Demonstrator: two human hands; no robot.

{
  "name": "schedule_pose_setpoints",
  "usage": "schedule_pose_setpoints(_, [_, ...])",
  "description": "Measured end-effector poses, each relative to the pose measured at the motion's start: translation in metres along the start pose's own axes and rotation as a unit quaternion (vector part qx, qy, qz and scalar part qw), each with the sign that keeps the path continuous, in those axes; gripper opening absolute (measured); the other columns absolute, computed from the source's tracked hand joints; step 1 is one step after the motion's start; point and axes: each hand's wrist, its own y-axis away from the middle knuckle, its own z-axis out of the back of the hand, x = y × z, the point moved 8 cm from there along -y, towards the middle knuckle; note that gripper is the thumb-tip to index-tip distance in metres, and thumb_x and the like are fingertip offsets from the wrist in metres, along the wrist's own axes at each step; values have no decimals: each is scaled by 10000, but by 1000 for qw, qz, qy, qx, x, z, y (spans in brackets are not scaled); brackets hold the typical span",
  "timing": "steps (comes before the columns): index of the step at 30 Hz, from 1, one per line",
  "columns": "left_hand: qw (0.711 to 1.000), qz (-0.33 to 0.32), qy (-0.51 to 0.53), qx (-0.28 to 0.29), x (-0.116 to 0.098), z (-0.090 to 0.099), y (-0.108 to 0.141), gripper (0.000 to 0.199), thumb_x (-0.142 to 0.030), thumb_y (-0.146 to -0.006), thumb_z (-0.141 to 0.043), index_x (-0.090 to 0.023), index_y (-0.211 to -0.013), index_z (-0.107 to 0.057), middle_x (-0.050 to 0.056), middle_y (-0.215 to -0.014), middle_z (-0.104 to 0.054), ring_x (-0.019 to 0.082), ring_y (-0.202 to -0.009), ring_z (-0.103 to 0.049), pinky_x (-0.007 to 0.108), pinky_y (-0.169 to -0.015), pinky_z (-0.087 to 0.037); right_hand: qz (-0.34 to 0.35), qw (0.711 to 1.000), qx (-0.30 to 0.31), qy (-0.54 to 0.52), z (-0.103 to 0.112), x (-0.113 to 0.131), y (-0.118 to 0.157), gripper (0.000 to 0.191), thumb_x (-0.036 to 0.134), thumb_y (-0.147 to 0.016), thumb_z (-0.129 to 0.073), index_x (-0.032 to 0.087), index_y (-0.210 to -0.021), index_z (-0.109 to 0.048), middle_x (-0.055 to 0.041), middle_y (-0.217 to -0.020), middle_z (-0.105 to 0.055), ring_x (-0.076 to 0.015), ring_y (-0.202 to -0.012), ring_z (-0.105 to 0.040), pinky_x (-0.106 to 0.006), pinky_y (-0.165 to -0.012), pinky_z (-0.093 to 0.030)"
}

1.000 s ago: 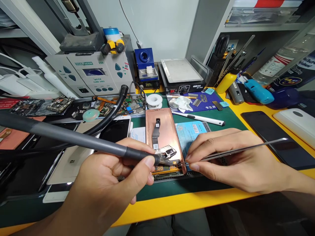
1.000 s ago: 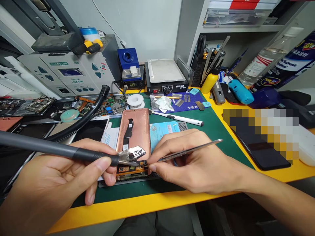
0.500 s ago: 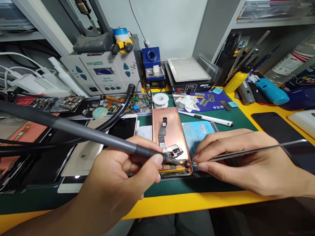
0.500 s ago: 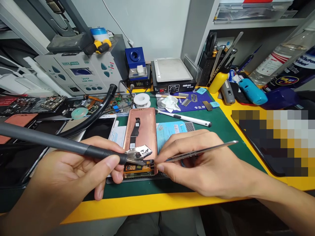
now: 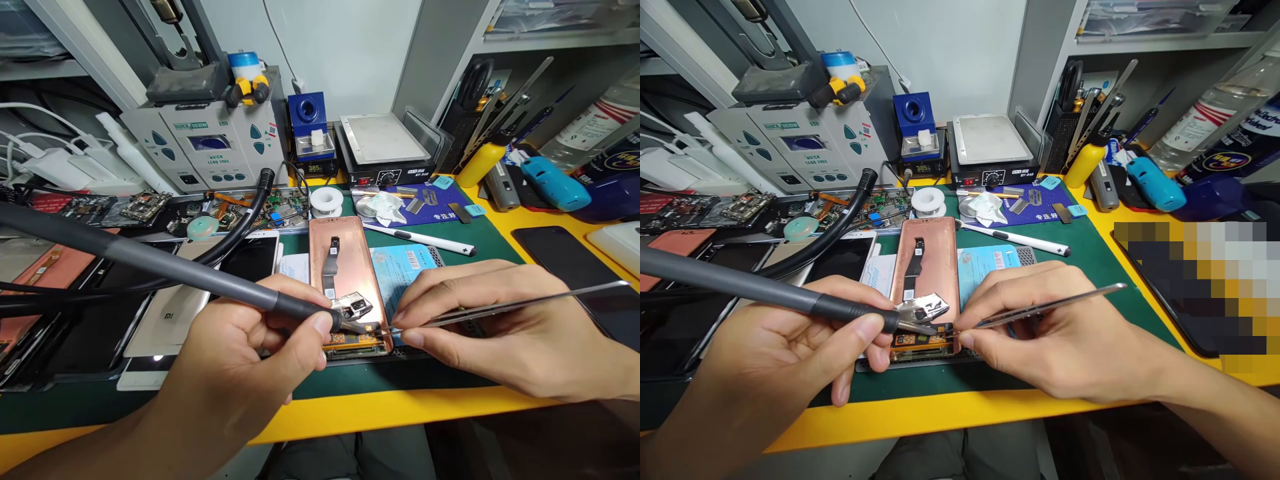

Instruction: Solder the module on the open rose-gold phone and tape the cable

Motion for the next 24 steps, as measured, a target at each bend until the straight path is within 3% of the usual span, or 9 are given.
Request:
schedule_pose_setpoints(6, [1000,26,-2,-12,3,-1,3,252,-477,-805,-716,-249,-907,-749,-53,-588,-725,82,-458,-586,126,-421,-454,10,1000,2,5,0,0,-1,68,76,-914,-811,114,-891,-864,-62,-830,-857,-153,-681,-801,-223,-616,-657])
schedule_pose_setpoints(13, [999,-3,-31,-15,-2,-1,3,227,-450,-826,-701,-250,-921,-754,-49,-580,-723,85,-416,-537,151,-419,-474,11,1000,-4,-6,1,1,0,74,60,-905,-813,114,-880,-857,-68,-810,-849,-154,-663,-787,-233,-616,-650])
schedule_pose_setpoints(24, [999,5,-43,-13,-1,1,3,220,-451,-828,-701,-253,-914,-742,-48,-597,-737,92,-419,-568,161,-422,-485,12,1000,2,-8,0,-1,-1,87,59,-903,-823,136,-901,-863,-71,-825,-854,-168,-687,-800,-237,-635,-655])
